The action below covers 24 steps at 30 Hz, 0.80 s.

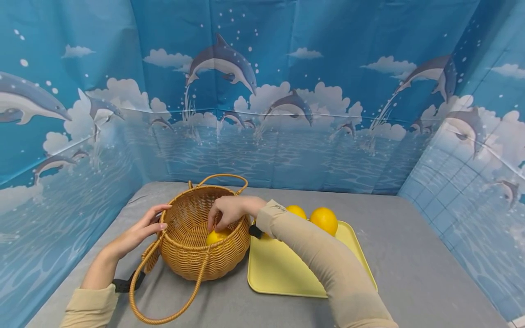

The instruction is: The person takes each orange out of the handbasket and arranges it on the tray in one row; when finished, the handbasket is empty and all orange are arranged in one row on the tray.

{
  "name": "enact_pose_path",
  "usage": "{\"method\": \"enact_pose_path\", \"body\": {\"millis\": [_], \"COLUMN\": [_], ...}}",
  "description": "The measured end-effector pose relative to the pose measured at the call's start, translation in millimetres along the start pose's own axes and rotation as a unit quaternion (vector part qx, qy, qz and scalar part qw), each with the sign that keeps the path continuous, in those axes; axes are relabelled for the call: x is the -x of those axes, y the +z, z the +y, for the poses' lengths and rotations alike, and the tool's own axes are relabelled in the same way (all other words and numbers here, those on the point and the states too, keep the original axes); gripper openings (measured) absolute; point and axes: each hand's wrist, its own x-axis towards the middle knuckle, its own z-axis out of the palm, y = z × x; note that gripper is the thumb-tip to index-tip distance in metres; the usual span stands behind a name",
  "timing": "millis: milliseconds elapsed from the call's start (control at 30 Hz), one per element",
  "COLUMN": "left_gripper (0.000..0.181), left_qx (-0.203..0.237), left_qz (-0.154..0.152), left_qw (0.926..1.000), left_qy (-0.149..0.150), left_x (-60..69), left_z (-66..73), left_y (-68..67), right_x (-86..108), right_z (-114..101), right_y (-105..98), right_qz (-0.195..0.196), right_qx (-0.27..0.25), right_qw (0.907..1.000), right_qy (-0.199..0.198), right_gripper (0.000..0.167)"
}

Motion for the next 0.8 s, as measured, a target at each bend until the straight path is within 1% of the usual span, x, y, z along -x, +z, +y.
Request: {"method": "enact_pose_path", "body": {"millis": [100,167,333,633,800], "left_gripper": [0.051,0.051,0.051,0.052,0.052], "left_qx": [0.000,0.000,-0.001,-0.001,-0.003], "left_qz": [-0.001,0.000,0.001,0.003,0.005], "left_qw": [1.0000,1.0000,1.0000,0.9999,0.9999], "left_qy": [0.000,0.000,-0.001,-0.012,-0.009], "left_x": [-0.4,-0.5,-0.1,-0.1,0.0], "left_z": [0.2,0.0,0.1,-0.4,-0.3], "left_y": [0.1,0.1,0.4,0.4,0.4], "right_x": [0.8,1.0,1.5,2.0,-0.5], "right_z": [-0.3,-0.1,-0.3,-2.5,-1.9], "right_y": [0.1,0.8,1.4,3.5,7.6], "right_qz": [0.012,0.017,0.024,0.018,0.020], "right_qx": [-0.003,0.004,0.021,0.034,0.048], "right_qw": [0.9999,0.9997,0.9989,0.9992,0.9986], "right_qy": [-0.010,-0.018,-0.034,-0.006,0.005], "right_gripper": [0.013,0.012,0.015,0.019,0.038]}}
